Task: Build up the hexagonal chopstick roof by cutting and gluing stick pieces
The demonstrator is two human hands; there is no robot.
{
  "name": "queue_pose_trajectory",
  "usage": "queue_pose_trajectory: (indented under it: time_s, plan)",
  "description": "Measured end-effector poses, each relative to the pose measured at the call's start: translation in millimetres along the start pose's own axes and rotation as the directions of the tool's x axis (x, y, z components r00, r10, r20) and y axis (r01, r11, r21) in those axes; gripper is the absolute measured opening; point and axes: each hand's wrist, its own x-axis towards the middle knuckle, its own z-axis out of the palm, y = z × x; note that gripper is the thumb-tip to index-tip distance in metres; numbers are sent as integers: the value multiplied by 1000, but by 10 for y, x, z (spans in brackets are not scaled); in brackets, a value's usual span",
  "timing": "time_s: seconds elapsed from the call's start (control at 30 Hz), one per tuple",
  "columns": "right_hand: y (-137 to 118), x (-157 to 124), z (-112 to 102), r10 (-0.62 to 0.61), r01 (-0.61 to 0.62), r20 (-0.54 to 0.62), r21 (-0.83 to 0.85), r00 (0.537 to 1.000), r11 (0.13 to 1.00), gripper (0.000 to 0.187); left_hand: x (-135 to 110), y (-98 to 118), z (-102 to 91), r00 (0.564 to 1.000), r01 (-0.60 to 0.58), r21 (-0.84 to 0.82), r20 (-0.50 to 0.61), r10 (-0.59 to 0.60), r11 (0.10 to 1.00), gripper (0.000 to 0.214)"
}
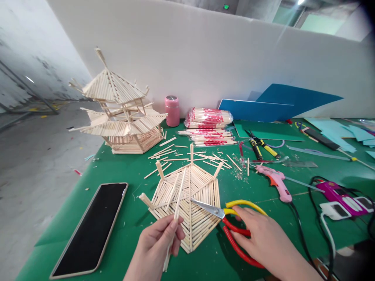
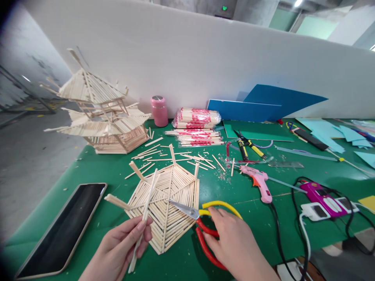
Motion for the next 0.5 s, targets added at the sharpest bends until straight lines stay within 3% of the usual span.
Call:
queue_pose_trajectory:
  time_s: [0.23,0.5]
  plan:
    - [4,0,-111,52,-59,86,72,995,996,42,-18,41,71,1000,-14,23,3,14,1000,24]
    - [101,-237,-49,188,-215,106,410,976,886,37,45,88,143,994,-60,80,98,52,995,25]
